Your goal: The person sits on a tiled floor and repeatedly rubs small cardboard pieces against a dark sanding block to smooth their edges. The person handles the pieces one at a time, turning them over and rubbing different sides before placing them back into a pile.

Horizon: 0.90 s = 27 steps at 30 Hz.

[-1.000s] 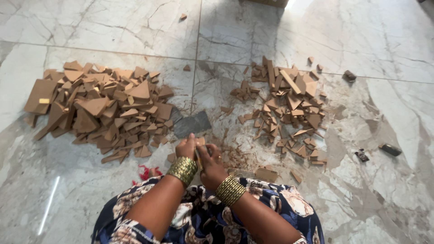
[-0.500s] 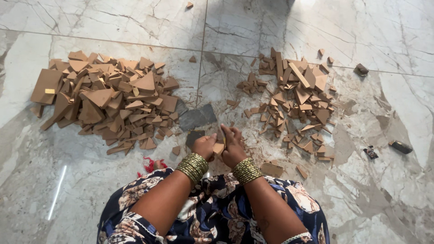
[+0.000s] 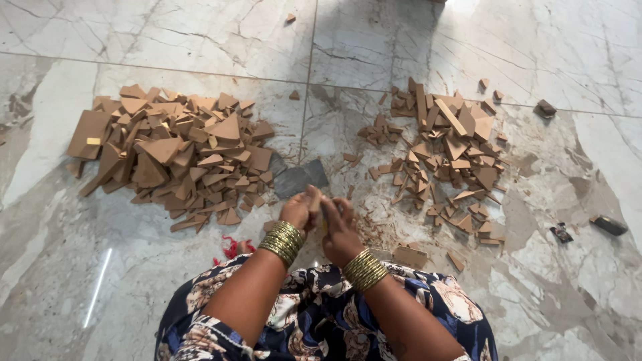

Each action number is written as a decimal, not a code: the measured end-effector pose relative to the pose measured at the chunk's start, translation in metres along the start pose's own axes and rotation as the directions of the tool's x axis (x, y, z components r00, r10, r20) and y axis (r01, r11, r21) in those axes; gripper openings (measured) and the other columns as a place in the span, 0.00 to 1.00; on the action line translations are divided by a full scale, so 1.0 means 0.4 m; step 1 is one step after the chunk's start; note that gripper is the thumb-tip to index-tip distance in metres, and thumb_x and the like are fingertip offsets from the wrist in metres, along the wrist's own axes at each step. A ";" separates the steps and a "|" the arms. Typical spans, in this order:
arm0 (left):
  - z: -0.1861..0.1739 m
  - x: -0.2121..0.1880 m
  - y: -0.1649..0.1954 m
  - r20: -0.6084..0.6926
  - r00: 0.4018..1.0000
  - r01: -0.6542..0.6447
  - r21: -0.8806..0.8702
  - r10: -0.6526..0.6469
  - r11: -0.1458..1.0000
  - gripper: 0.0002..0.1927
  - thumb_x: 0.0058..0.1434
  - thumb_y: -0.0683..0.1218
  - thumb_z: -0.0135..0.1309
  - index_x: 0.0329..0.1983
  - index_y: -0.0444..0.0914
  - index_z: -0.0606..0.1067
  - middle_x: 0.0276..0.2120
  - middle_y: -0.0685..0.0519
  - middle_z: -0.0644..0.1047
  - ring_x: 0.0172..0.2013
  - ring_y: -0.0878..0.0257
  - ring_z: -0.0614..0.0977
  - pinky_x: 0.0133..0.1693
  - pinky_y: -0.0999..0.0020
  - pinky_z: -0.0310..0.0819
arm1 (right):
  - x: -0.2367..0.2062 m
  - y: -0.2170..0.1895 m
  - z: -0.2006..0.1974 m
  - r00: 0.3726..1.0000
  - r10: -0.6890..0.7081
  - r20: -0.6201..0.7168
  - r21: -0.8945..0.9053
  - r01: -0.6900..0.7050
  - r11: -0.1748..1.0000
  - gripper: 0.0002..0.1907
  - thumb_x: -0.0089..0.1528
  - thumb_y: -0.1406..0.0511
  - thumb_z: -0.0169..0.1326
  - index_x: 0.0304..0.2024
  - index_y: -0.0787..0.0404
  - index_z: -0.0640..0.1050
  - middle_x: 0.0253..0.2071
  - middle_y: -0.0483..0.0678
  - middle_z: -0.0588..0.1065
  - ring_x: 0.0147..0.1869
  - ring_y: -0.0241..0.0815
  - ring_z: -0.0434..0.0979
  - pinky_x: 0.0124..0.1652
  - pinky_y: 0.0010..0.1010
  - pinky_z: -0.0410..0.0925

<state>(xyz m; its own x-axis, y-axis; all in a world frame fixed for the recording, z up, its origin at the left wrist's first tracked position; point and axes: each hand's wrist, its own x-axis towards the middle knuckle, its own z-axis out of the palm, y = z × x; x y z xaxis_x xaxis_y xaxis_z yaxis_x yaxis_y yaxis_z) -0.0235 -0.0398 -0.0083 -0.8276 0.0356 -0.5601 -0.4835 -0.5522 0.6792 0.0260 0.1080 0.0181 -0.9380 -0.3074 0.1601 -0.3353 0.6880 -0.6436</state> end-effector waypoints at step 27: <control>0.043 -0.006 -0.071 0.060 0.994 -0.108 0.376 0.092 0.920 0.11 0.69 0.45 0.49 0.48 0.34 0.72 0.33 0.47 0.76 0.25 0.61 0.75 0.23 0.65 0.68 | 0.050 0.058 -0.077 0.991 0.093 0.101 0.024 -0.096 0.995 0.50 0.48 0.76 0.55 0.73 0.47 0.58 0.69 0.58 0.53 0.69 0.68 0.57 0.67 0.51 0.58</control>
<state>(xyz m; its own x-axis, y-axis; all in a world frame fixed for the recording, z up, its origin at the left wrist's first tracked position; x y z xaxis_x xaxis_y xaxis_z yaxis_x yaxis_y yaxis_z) -0.0127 -0.0100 -0.0178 -0.8844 0.0344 -0.4655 -0.4625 -0.1988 0.8640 -0.0031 0.1380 0.0293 -0.9515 -0.3068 0.0232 -0.2416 0.6983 -0.6738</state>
